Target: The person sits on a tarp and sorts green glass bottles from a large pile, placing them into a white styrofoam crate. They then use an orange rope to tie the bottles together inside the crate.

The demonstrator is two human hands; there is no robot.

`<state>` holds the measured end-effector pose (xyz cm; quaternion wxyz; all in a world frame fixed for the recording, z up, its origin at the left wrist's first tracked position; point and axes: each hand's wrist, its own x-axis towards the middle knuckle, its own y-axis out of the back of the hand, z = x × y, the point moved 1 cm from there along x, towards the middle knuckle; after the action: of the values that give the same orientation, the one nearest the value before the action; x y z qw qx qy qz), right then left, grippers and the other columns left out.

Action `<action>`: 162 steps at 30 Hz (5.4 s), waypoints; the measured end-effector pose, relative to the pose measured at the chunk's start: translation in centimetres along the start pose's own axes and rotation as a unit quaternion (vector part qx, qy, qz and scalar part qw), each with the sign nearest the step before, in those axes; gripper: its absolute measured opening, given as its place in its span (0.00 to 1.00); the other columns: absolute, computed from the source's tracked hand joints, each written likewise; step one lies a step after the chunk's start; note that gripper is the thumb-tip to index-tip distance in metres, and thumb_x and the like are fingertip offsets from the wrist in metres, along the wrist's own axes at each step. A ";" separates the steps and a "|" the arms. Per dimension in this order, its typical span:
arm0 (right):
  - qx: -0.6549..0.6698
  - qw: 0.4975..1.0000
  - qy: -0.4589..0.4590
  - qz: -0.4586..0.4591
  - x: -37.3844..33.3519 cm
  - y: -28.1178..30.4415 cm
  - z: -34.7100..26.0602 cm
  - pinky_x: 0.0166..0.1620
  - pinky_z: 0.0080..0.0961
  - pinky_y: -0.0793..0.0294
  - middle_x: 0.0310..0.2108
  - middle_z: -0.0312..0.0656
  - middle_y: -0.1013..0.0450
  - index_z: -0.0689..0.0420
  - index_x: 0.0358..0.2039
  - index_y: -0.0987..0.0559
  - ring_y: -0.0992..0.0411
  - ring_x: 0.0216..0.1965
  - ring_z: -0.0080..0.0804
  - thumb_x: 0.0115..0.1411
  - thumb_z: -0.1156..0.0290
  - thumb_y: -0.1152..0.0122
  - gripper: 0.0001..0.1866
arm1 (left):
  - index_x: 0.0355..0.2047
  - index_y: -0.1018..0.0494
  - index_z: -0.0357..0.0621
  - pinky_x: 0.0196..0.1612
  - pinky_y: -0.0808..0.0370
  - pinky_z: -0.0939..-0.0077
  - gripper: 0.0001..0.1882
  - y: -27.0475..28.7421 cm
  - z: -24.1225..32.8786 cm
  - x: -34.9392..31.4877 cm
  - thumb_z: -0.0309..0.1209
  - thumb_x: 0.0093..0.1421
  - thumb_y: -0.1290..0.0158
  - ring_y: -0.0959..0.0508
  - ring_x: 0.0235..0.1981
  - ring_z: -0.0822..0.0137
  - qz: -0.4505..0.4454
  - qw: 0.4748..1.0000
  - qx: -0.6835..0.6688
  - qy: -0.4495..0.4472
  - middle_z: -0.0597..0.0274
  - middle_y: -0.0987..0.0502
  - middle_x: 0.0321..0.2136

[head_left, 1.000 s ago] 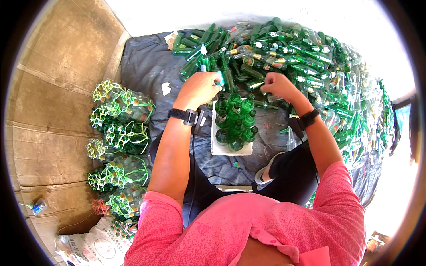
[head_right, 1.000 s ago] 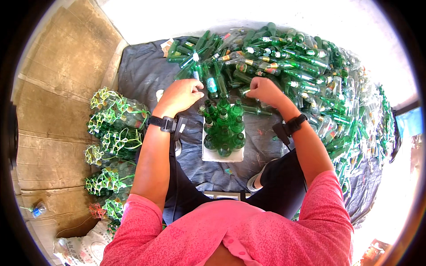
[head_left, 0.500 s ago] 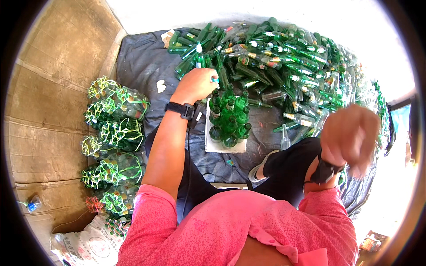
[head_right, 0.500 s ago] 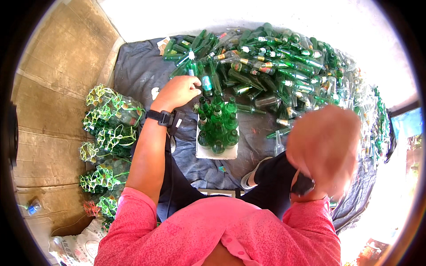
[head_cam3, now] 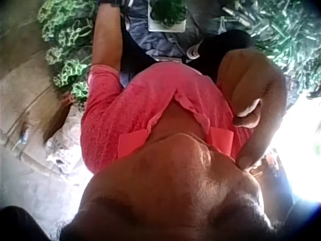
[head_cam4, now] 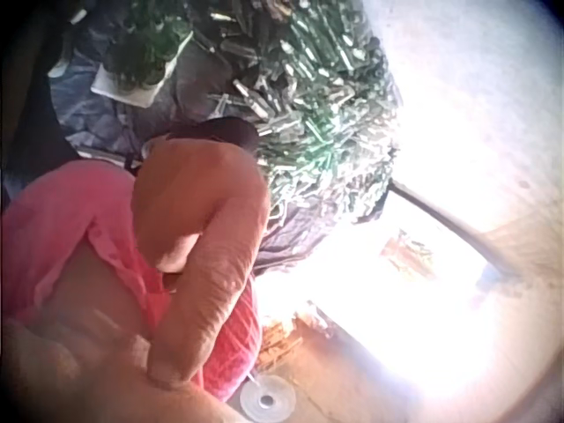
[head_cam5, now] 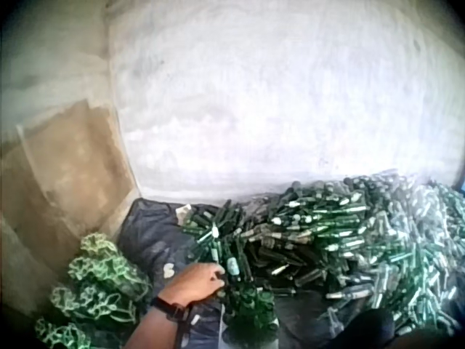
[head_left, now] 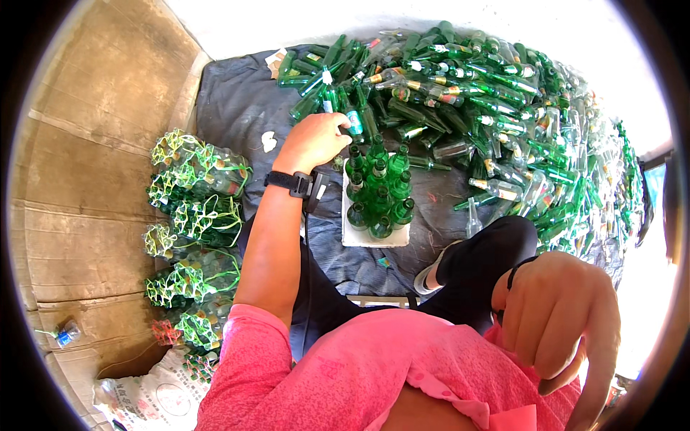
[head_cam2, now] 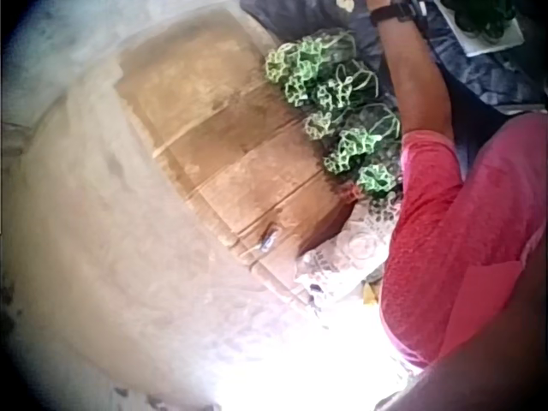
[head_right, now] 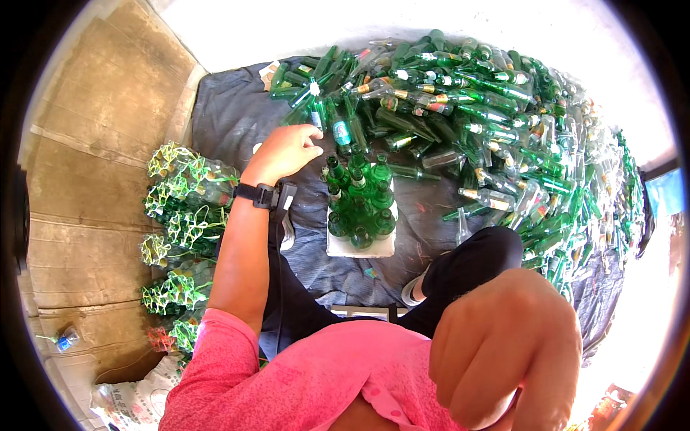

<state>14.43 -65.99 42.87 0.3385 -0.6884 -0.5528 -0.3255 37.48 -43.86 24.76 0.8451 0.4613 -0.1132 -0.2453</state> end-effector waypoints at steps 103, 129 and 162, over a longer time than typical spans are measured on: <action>-0.235 -0.047 -0.611 0.754 -64.6 -36.7 10.6 0.43 0.45 0.19 0.40 0.47 0.17 0.54 0.35 0.14 0.17 0.41 0.44 0.64 0.60 0.43 0.14 | 0.50 0.24 0.34 0.36 0.27 0.79 0.17 -0.4 -1.4 -0.2 0.28 0.63 0.42 0.24 0.29 0.75 -0.056 0.994 -0.085 0.031 0.65 0.20 0.29; -0.562 0.416 -0.269 0.662 -15.4 15.3 -19.9 0.20 0.14 0.39 0.25 0.32 0.25 0.58 0.37 0.20 0.34 0.20 0.15 0.68 0.60 0.41 0.13 | 0.48 0.21 0.38 0.34 0.24 0.78 0.15 -2.0 2.6 1.1 0.29 0.62 0.40 0.18 0.30 0.73 -0.002 0.949 -0.310 -0.058 0.61 0.16 0.32; -0.311 0.721 0.030 0.618 -17.9 12.9 -10.2 0.28 0.16 0.31 0.27 0.32 0.26 0.58 0.45 0.22 0.30 0.25 0.19 0.73 0.67 0.46 0.10 | 0.44 0.27 0.44 0.48 0.23 0.71 0.09 -13.6 13.3 2.1 0.35 0.71 0.49 0.19 0.44 0.68 -0.263 0.783 -0.564 0.007 0.59 0.19 0.43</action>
<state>23.15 -86.18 32.51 0.2477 -0.9339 0.1380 -0.2178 29.50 -60.75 20.67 0.8580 -0.0837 0.1772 -0.4748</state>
